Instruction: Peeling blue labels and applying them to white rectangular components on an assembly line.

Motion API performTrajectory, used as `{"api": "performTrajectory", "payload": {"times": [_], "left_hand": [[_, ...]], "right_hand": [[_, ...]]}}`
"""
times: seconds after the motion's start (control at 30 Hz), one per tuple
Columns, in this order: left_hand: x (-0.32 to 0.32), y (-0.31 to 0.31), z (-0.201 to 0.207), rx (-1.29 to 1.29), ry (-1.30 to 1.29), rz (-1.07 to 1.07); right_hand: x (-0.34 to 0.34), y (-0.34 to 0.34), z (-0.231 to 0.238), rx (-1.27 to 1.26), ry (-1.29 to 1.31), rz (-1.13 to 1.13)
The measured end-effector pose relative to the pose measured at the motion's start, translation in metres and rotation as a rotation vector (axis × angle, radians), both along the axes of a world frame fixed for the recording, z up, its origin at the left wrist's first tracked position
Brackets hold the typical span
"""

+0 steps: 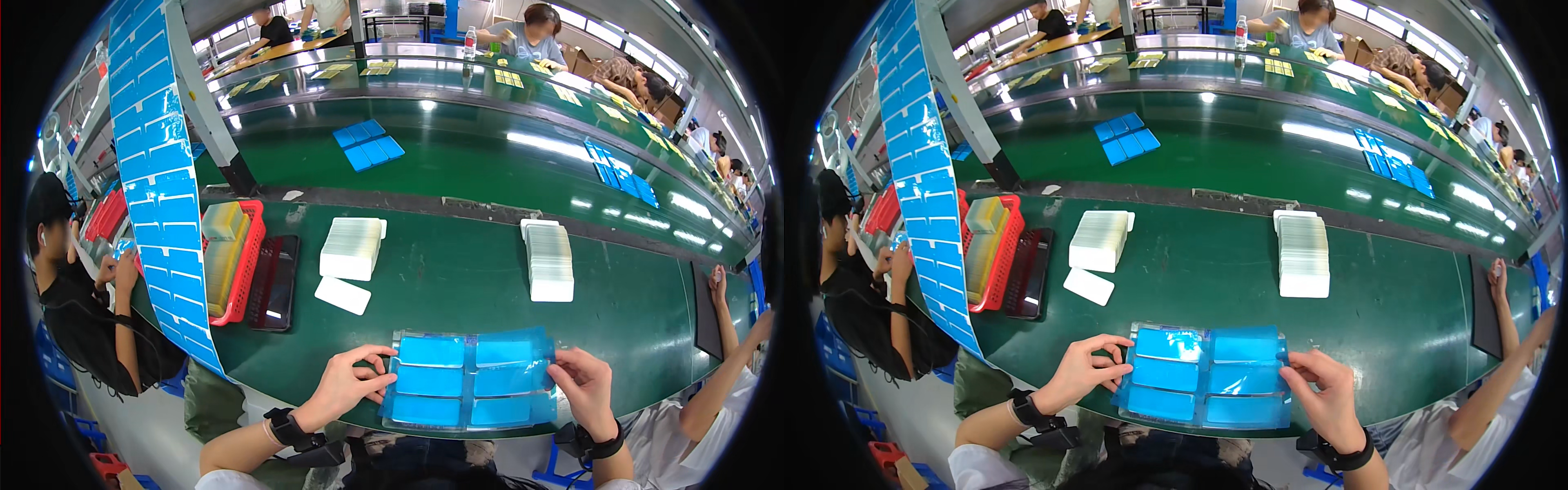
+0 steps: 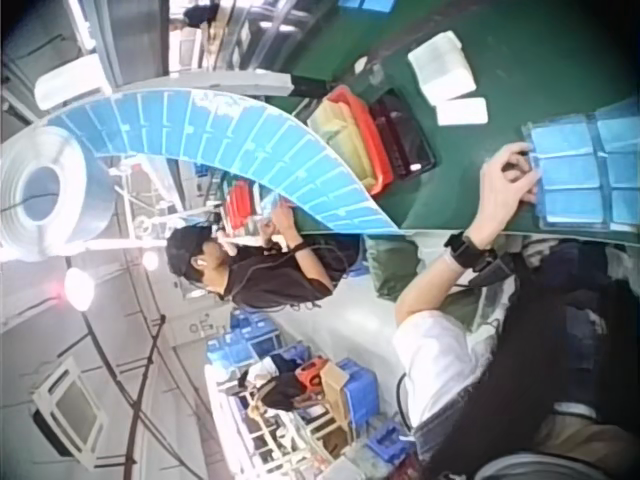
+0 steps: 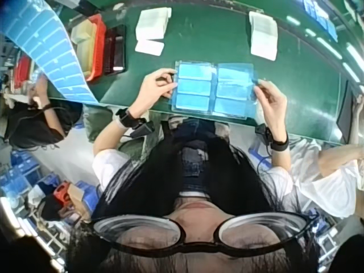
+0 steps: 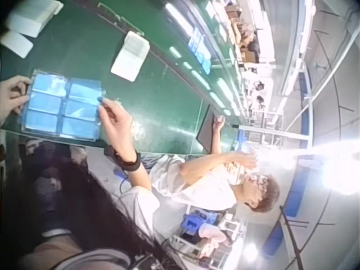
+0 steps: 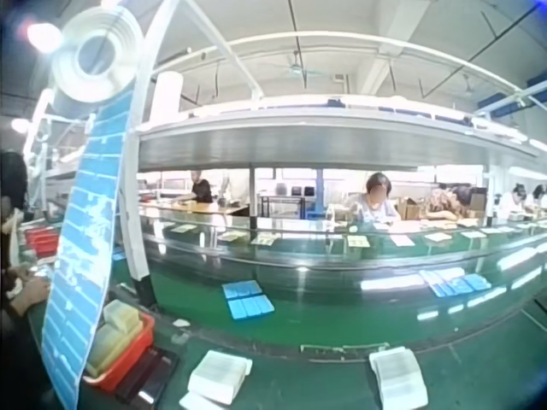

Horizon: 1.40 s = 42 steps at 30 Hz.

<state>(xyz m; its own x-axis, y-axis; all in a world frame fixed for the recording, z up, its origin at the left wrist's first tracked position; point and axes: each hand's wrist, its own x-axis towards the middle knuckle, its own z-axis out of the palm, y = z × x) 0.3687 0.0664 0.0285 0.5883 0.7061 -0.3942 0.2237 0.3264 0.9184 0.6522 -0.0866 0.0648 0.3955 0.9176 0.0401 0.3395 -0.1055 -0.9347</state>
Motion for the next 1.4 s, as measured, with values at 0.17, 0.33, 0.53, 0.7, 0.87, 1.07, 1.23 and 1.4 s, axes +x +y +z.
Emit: {"api": "performTrajectory", "payload": {"times": [0.17,0.33,0.53,0.7,0.87,1.07,1.23,1.4], "left_hand": [[0.001,0.0,0.0,0.012,-0.016,-0.011],[0.008,0.009,0.001,0.057,0.044,-0.05],[0.012,0.011,0.008,0.082,0.111,-0.128],[0.001,-0.02,0.002,0.357,0.138,-0.132],[-0.016,-0.041,-0.003,0.588,0.153,-0.12],[-0.02,-0.043,0.0,0.615,0.215,-0.169],[-0.021,-0.042,0.006,0.862,0.275,-0.262],[-0.022,-0.038,0.007,1.079,0.378,-0.524]], "right_hand": [[0.001,-0.001,0.0,0.008,0.012,0.002],[-0.005,0.002,0.008,0.02,0.081,-0.015],[-0.008,0.001,0.012,0.014,0.016,0.034],[-0.01,0.002,0.013,0.022,0.025,0.03],[-0.011,0.0,0.015,0.011,0.019,0.031],[-0.012,-0.001,0.018,0.01,0.03,0.018],[-0.012,-0.002,0.019,0.003,0.032,0.012],[-0.013,-0.003,0.019,-0.008,0.037,-0.002]]}}
